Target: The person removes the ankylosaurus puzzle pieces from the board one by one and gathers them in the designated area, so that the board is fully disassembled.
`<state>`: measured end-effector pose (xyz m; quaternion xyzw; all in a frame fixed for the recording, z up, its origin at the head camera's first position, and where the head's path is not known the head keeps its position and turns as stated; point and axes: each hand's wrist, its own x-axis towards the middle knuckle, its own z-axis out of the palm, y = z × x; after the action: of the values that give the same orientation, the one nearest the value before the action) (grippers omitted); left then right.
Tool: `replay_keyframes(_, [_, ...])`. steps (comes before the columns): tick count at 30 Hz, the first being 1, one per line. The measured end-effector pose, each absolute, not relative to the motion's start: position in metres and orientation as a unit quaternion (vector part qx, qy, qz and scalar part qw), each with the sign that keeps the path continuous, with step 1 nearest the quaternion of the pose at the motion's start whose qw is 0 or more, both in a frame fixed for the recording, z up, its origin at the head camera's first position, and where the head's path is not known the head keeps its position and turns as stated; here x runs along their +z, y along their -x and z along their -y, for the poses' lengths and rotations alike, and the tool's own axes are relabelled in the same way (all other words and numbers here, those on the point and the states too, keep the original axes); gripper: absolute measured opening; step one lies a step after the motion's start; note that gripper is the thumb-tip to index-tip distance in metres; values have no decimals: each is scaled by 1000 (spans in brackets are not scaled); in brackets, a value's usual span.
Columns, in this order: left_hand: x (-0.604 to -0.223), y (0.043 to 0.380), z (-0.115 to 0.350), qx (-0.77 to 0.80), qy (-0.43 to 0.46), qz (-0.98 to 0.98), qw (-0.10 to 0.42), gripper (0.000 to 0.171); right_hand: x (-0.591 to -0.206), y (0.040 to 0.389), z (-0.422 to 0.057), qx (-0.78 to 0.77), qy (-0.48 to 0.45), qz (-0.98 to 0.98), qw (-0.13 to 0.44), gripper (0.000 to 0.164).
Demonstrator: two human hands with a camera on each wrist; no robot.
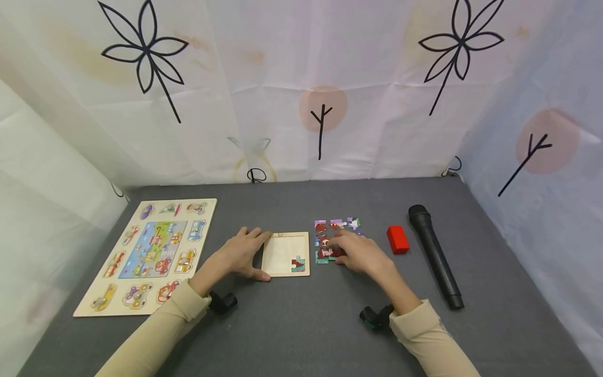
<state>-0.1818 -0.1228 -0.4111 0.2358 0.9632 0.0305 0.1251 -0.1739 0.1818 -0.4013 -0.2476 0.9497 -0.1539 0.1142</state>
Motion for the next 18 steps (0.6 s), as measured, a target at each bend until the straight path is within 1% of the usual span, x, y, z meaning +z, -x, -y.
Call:
replay_keyframes(13, [-412, 182, 123, 30, -239, -963, 118, 107, -398, 173, -187, -136, 236, -954, 124, 35])
replay_keyframes(18, [-411, 181, 124, 36, -241, -963, 115, 107, -399, 172, -187, -135, 234, -957, 109, 33])
